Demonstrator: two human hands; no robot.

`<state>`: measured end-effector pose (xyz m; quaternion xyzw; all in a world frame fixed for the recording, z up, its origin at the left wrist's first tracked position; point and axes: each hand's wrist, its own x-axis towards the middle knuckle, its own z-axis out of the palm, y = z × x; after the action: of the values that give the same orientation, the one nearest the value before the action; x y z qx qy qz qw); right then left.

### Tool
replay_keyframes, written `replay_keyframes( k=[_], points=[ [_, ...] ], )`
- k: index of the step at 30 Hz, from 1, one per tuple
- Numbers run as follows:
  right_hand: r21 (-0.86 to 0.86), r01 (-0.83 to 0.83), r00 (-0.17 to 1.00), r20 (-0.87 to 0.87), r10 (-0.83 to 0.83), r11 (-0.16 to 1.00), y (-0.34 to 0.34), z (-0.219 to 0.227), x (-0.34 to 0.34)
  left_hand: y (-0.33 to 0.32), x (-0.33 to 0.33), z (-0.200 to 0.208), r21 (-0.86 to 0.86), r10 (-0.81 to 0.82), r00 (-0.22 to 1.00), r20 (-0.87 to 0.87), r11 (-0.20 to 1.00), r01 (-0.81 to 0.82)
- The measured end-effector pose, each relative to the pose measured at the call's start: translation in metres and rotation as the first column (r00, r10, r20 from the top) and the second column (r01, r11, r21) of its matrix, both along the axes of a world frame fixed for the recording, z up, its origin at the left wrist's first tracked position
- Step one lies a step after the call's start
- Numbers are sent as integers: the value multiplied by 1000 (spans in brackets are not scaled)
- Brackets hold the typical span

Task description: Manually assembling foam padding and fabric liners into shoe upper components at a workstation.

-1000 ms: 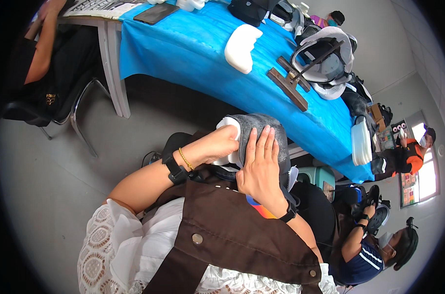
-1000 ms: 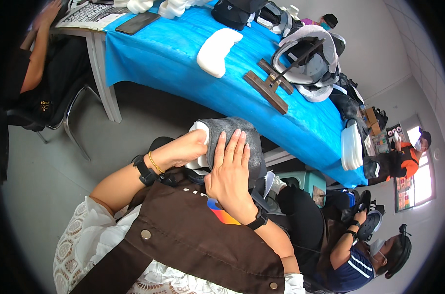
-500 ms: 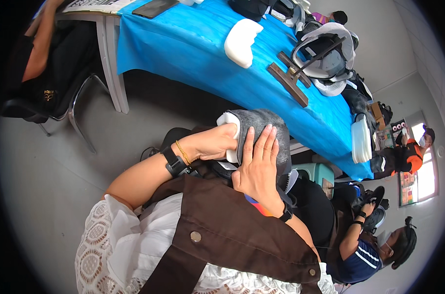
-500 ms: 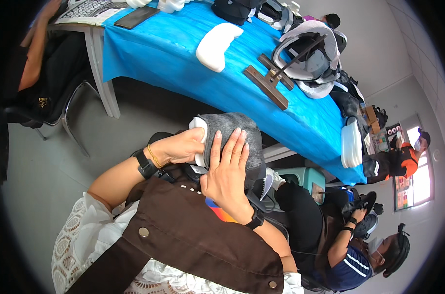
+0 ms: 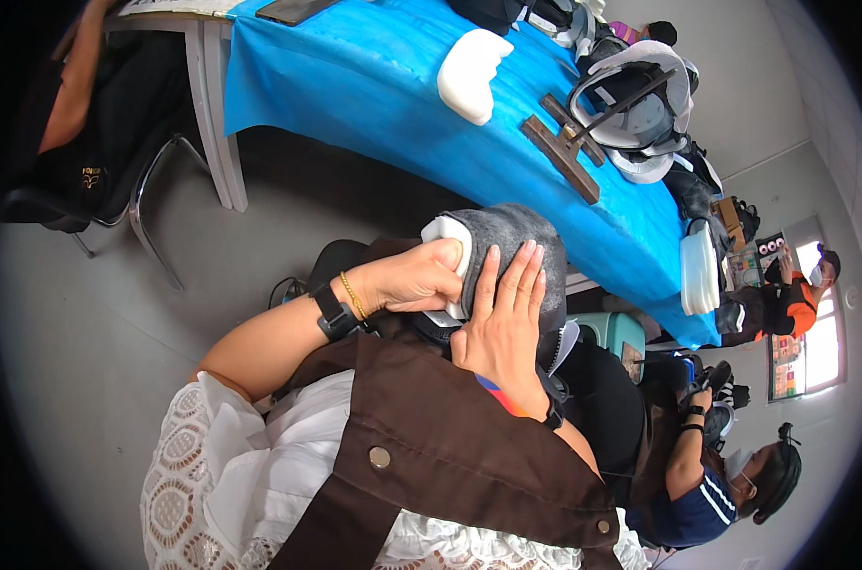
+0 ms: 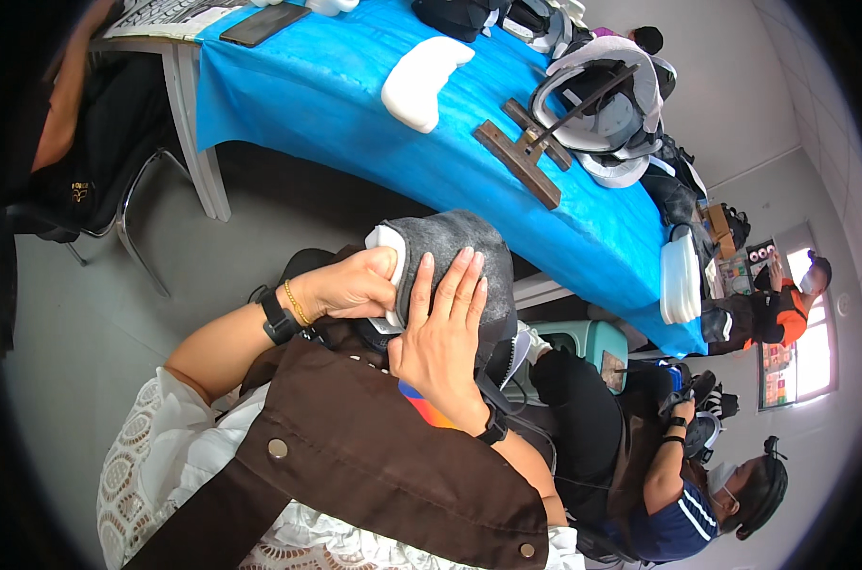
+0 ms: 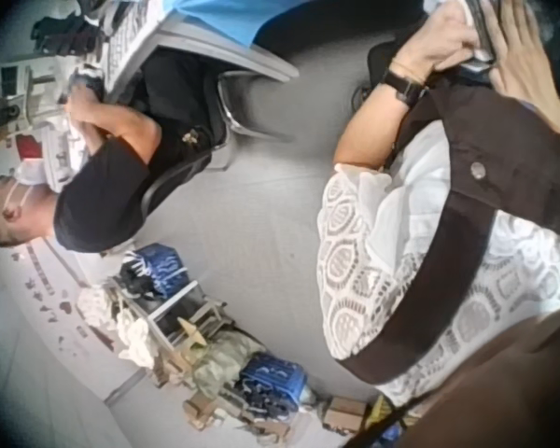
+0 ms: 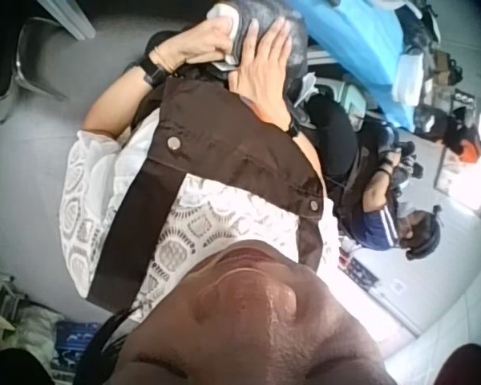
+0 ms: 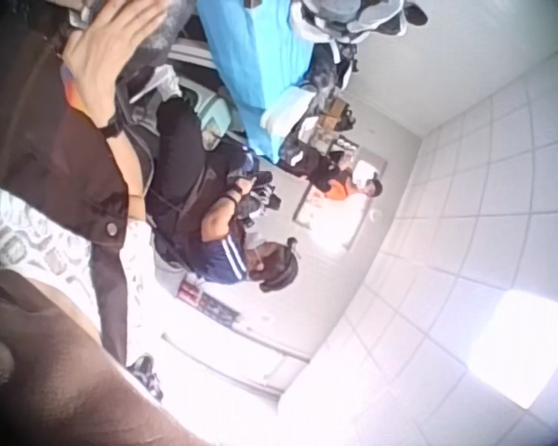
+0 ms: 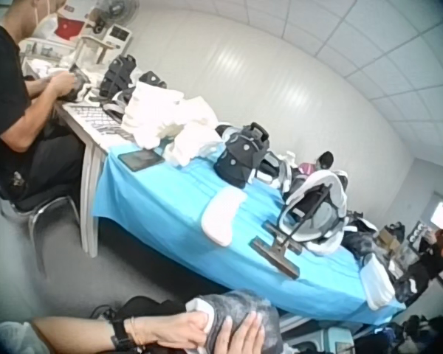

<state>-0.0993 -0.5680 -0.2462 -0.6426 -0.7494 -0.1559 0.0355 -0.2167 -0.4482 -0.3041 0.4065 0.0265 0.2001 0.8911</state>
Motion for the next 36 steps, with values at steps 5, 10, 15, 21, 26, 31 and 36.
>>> replay_keyframes(
  k=[5, 10, 15, 21, 26, 31, 36],
  points=[
    [38, 10, 1000, -13, -9, 999, -2, 0, -2, -4, 2, -10, -178, 31, 997, 66, 984, -19],
    [45, 15, 1000, -16, -14, 999, -1, -1, -2, -8, 4, -5, -330, 33, 936, 352, 939, 91],
    [51, 18, 998, -59, -15, 999, 1, -5, -2, -13, 0, 22, -145, 112, 990, 92, 985, -98],
    [155, -114, 517, -834, 192, 981, -3, -4, 21, -9, 9, 11, 249, 331, 942, -57, 918, -308],
    [462, 52, 89, -885, 457, 885, -19, -13, 36, 0, 5, -2, 398, 418, 873, -252, 867, -300],
    [438, 165, 398, -850, 347, 884, -20, -16, 48, 3, -4, 17, 448, 175, 899, -402, 894, 26],
    [357, 180, 704, -698, 133, 917, -30, 21, 70, 0, -11, 61, 65, 234, 970, -59, 971, -231]
  ],
)
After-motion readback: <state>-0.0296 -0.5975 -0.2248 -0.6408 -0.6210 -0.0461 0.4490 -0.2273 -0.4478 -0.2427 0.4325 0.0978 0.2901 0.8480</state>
